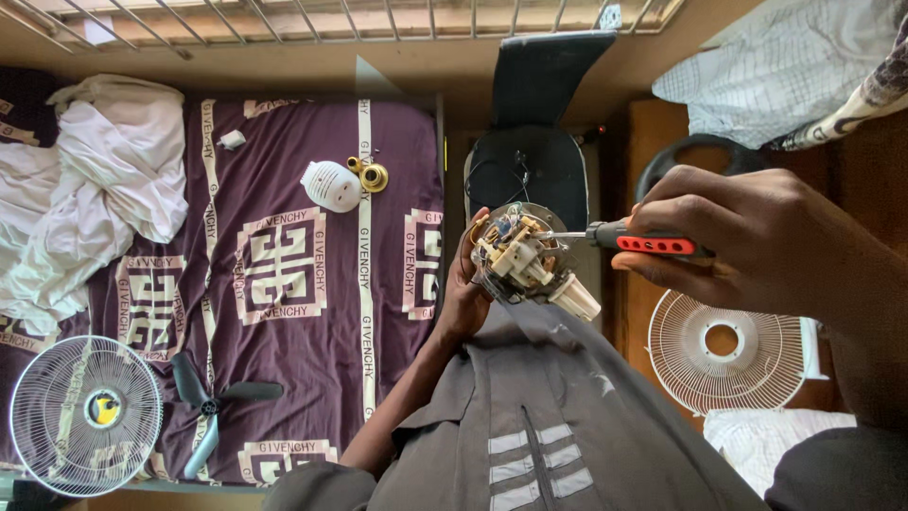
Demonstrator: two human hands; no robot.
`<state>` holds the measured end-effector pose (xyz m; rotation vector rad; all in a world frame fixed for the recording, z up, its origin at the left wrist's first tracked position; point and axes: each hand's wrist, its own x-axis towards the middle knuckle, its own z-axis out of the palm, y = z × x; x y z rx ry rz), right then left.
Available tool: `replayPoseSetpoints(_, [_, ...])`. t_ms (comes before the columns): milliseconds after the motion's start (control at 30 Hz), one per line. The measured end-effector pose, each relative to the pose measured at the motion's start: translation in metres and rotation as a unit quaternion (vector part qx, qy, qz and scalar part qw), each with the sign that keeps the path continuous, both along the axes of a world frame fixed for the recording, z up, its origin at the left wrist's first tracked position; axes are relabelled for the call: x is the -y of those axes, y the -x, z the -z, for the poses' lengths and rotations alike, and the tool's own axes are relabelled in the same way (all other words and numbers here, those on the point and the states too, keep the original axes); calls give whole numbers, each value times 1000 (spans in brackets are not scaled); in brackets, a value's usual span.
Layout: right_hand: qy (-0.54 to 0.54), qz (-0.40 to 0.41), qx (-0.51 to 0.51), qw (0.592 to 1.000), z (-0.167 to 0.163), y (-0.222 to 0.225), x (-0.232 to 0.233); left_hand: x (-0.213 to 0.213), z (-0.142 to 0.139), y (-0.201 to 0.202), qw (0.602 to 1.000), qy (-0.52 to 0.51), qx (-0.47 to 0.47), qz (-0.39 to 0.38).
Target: The person sits on a bed holding a disassembled electric fan motor on their lap. They use a screwdriver to unscrew and adjust components of the motor housing, reposition the motor, and continue tightening and manipulating its parts by hand and with the screwdriver.
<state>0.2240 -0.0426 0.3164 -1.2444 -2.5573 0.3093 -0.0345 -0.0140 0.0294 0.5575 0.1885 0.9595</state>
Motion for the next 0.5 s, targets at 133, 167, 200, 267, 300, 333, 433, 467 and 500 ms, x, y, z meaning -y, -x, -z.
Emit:
replayPoseSetpoints(133, [8, -5, -20, 1000, 2, 2, 6, 4, 0, 4, 1000, 23, -9, 15])
replayPoseSetpoints(167, [19, -21, -28, 999, 2, 3, 5, 5, 0, 4, 999, 32, -20, 18])
replayPoseSetpoints(200, [30, -37, -36, 998, 1, 4, 5, 7, -1, 5, 998, 41, -31, 20])
replayPoseSetpoints(267, [54, -46, -37, 997, 0, 6, 6, 7, -3, 7, 999, 21, -45, 22])
replayPoseSetpoints(300, [66, -52, -36, 996, 0, 6, 6, 7, -4, 8, 998, 11, -51, 22])
replayPoseSetpoints(333, [68, -48, -36, 996, 0, 7, 6, 8, -5, 8, 998, 9, -59, 22])
replayPoseSetpoints(433, [64, -46, -41, 996, 1, 7, 4, 9, -8, 9, 997, 15, -78, 26])
replayPoseSetpoints(467, [55, -49, -45, 996, 1, 6, 4, 10, -9, 10, 996, 26, -80, 30])
replayPoseSetpoints(500, [45, -52, -49, 996, 1, 7, 3, 11, -10, 10, 995, 36, -81, 35])
